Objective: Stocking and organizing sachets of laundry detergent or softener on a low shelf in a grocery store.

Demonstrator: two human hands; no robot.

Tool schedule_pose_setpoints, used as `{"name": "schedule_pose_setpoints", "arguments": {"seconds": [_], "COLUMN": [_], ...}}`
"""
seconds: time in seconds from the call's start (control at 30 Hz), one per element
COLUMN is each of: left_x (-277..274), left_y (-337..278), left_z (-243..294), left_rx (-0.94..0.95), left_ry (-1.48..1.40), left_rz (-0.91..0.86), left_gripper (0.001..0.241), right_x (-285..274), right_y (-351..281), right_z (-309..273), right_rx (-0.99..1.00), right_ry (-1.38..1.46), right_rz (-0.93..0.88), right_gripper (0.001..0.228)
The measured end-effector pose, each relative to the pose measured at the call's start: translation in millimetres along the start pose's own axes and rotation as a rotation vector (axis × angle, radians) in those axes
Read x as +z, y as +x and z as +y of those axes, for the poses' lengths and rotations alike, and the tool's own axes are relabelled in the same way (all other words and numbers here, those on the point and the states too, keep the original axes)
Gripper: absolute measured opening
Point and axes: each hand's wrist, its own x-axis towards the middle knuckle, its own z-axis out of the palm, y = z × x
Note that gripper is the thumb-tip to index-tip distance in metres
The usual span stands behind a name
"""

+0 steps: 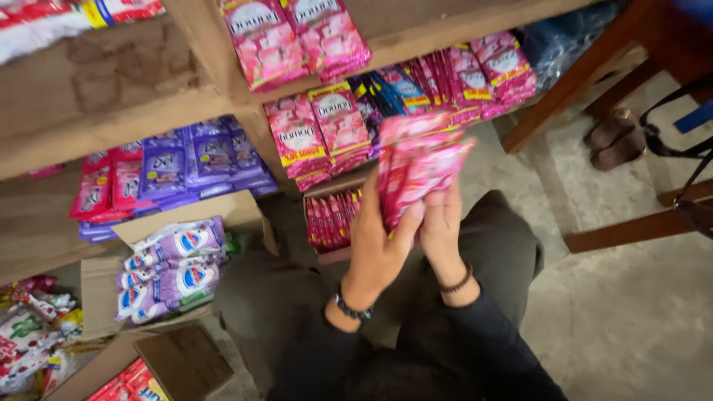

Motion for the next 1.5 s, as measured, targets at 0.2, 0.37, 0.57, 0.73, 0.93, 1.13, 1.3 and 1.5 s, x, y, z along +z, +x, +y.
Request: {"name": "schedule_pose_setpoints", "arguments": {"seconds": [0.2,0.37,0.57,0.73,0.93,1.13,1.3,1.5], "left_x": [5,20,35,43,39,81,95,109], "left_y": [3,39,102,140,181,165,188,199], "left_z": [-15,-13,-5,5,2,-61,-82,-115], "left_rx": [-0.345,-0.211,0.015,0.128,0.27,-0.101,-0.575,-0.426], "left_ry": [-0.635,-0.353,-0.438,-0.387,-0.457,-0.722,-1.03,-1.09], "left_rz": [0.263,0.192,-0.077,-0.204,-0.264,0.119,0.261,0.339], "left_gripper": [0.056,0.049,0.068,0.086,0.086,0.08,0.042,0.037], "right_x": [-8,-10,-14,-22,0,23,43,44], "right_y": [14,32,89,150,262,356,365,380], "right_z": [-71,-61,-47,-22,-16,58,100,135], "right_rx": [0.235,0.295,0.38,0.372,0.188,0.265,0.546,0.445], "right_ry": [-0.312,-0.373,-0.012,0.166,0.212,0.282,-0.243,-0.307], "right_rz": [-0.506,-0.42,-0.215,-0.156,-0.215,-0.386,-0.445,-0.479], "right_gripper": [0.075,0.065,0.055,0.052,0.046,0.047,0.052,0.043]}}
